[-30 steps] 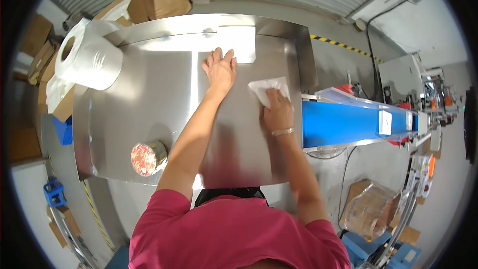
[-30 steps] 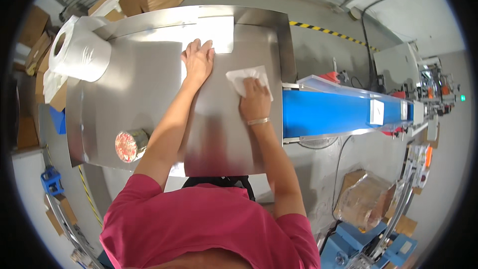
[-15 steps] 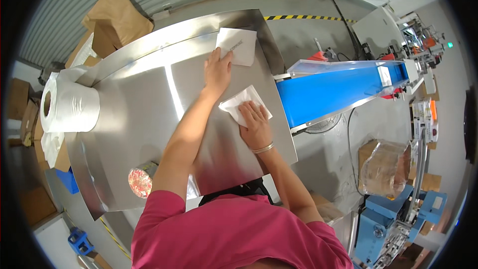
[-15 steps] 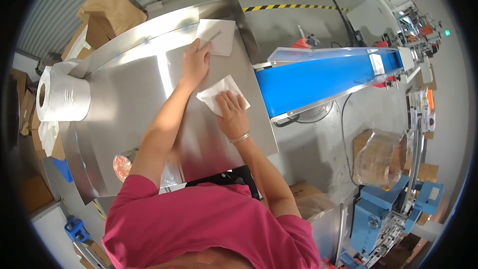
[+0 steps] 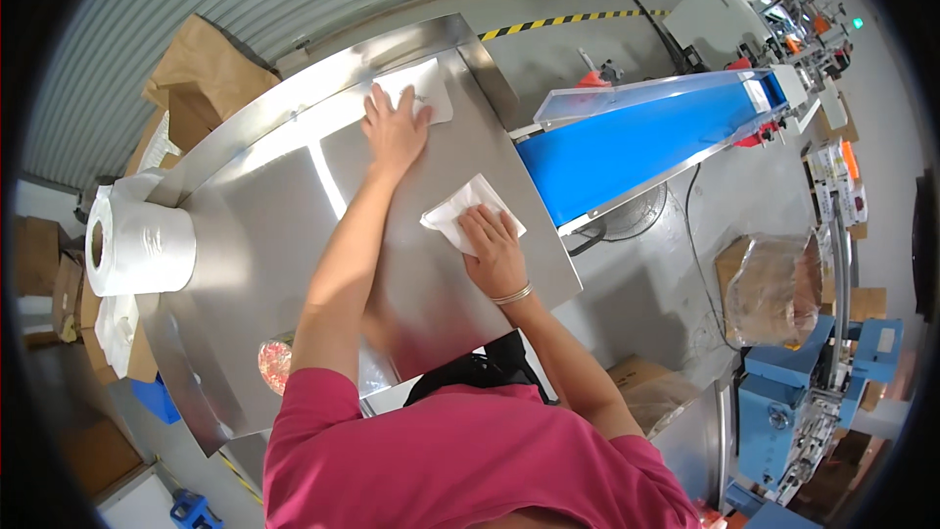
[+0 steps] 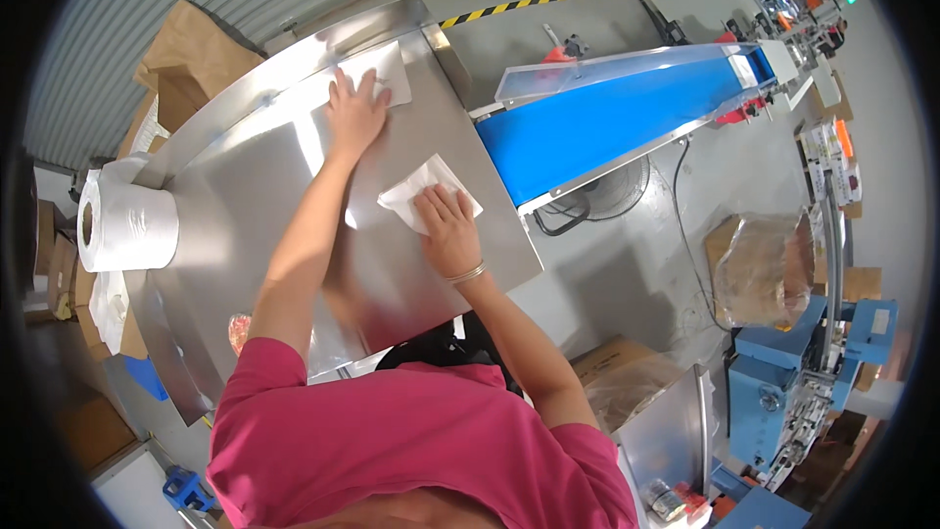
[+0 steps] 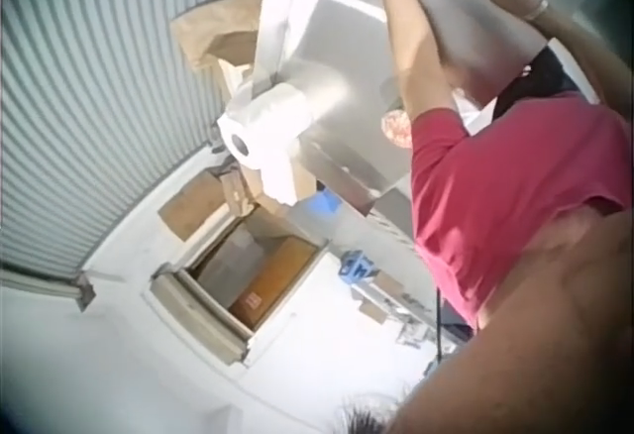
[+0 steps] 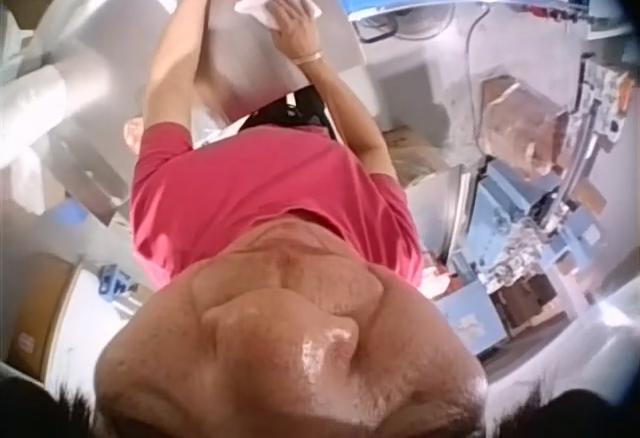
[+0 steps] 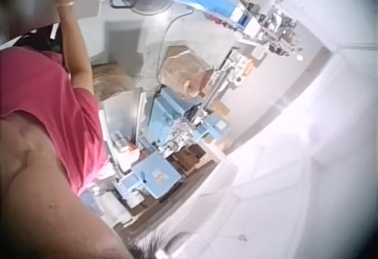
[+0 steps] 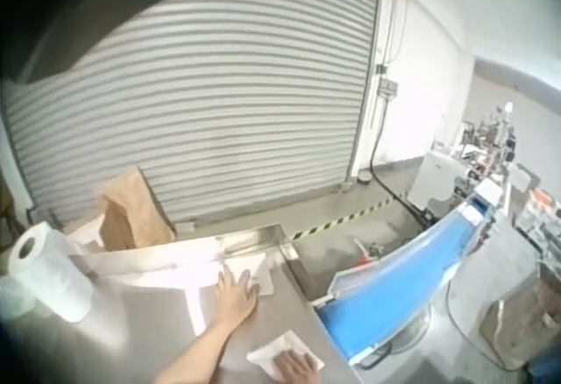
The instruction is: Transferring stacks of paper filters from an industrial machine to a conveyor belt for packaging.
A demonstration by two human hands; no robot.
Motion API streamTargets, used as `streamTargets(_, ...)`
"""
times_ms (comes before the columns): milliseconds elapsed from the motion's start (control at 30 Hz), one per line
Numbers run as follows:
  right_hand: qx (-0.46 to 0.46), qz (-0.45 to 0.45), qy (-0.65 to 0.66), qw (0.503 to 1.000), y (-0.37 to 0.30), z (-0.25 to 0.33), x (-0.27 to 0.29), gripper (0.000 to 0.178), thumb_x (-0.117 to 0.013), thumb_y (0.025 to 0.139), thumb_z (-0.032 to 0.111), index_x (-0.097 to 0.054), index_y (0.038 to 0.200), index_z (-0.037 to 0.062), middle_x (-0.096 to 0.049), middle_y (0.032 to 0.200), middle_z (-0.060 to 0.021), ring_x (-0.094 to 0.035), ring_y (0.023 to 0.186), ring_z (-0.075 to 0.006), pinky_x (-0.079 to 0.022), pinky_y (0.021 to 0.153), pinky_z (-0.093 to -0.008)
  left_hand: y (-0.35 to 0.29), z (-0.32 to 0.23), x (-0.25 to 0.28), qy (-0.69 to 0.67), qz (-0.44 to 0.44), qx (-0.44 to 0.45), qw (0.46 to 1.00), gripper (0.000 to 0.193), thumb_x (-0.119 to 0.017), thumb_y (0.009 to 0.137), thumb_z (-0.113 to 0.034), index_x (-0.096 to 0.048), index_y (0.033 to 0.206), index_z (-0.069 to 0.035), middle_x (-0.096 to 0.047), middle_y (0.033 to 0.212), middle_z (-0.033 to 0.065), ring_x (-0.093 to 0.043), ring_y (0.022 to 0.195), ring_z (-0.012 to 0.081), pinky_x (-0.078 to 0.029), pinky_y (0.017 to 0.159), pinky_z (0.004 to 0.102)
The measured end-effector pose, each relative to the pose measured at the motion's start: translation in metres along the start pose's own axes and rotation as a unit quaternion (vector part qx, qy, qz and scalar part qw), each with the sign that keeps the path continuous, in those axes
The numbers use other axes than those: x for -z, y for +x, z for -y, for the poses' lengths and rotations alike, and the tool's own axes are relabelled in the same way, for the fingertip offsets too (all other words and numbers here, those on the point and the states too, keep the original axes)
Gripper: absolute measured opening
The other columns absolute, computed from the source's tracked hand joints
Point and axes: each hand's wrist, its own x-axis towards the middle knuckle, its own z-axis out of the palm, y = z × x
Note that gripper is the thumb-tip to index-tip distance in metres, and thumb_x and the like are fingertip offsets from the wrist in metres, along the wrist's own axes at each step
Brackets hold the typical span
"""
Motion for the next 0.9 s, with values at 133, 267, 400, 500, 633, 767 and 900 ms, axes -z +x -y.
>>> streamTargets(133,-0.015,-0.002,-0.004,1.000,-0.001,0.003,0.000,0.046,-0.063,0.068,0.002,-0.056,0.114,0.0080,-0.056,0.122,-0.0094,-0.047,0.121,-0.0263,-0.031,0.103,-0.0465,-0.006,-0.004,-0.040,-0.030,-0.012,0.015,0.999,0.052,-0.052,0.087,-0.040,-0.044,0.131,-0.013,-0.018,0.139,0.0378,-0.020,0.124,0.0592,-0.018,0.101,0.0625)
streamTargets(267,-0.014,-0.018,-0.014,1.000,-0.007,0.005,-0.002,0.045,-0.062,0.068,0.004,-0.055,0.112,0.0075,-0.055,0.122,-0.0092,-0.047,0.121,-0.0257,-0.032,0.102,-0.0461,0.018,-0.026,-0.052,-0.039,0.040,0.047,0.997,0.055,-0.050,0.089,-0.040,-0.040,0.134,-0.011,-0.013,0.140,0.0382,-0.016,0.126,0.0593,-0.017,0.101,0.0616)
streamTargets(400,-0.014,-0.010,-0.009,1.000,-0.015,0.009,-0.002,0.046,-0.064,0.068,0.005,-0.055,0.113,0.0089,-0.056,0.120,-0.0076,-0.046,0.121,-0.0249,-0.032,0.103,-0.0453,0.030,-0.043,-0.041,0.040,-0.045,0.062,0.996,0.054,-0.047,0.090,-0.039,-0.039,0.133,-0.008,-0.015,0.145,0.0288,-0.015,0.130,0.0531,-0.014,0.102,0.0625)
streamTargets(500,-0.006,0.012,-0.002,1.000,-0.033,0.012,0.000,0.046,-0.061,0.068,0.006,-0.055,0.114,0.0085,-0.055,0.121,-0.0070,-0.045,0.121,-0.0251,-0.030,0.104,-0.0453,0.029,-0.056,-0.034,0.110,-0.065,-0.139,0.982,0.053,-0.051,0.087,-0.043,-0.043,0.132,-0.016,-0.026,0.144,0.0187,-0.022,0.132,0.0425,-0.019,0.099,0.0650)
streamTargets(633,0.009,-0.006,0.032,0.999,-0.061,0.010,-0.005,0.040,-0.058,0.069,0.007,-0.057,0.109,0.0098,-0.057,0.116,-0.0070,-0.047,0.119,-0.0243,-0.030,0.105,-0.0448,0.048,-0.036,-0.071,0.164,0.185,-0.183,0.951,0.052,-0.043,0.090,-0.045,-0.039,0.135,-0.020,-0.040,0.138,0.0144,-0.031,0.129,0.0406,-0.022,0.099,0.0649)
streamTargets(767,0.025,-0.003,0.141,0.990,-0.076,0.021,-0.009,0.024,-0.056,0.073,0.012,-0.060,0.097,0.0107,-0.062,0.094,-0.0060,-0.058,0.096,-0.0251,-0.045,0.083,-0.0388,0.085,0.031,-0.094,0.123,0.219,-0.122,0.960,0.062,-0.038,0.088,-0.058,-0.030,0.142,-0.029,-0.033,0.143,0.0124,-0.025,0.132,0.0393,-0.019,0.104,0.0587)
streamTargets(900,-0.072,0.072,0.359,0.928,-0.103,0.023,0.054,0.031,-0.056,0.071,0.011,-0.060,0.102,0.0093,-0.064,0.081,-0.0089,-0.061,0.073,-0.0282,-0.048,0.066,-0.0370,0.094,0.016,-0.077,0.225,0.121,-0.109,0.961,0.067,-0.039,0.086,-0.064,-0.032,0.140,-0.025,-0.035,0.139,0.0198,-0.031,0.128,0.0413,-0.027,0.100,0.0598)
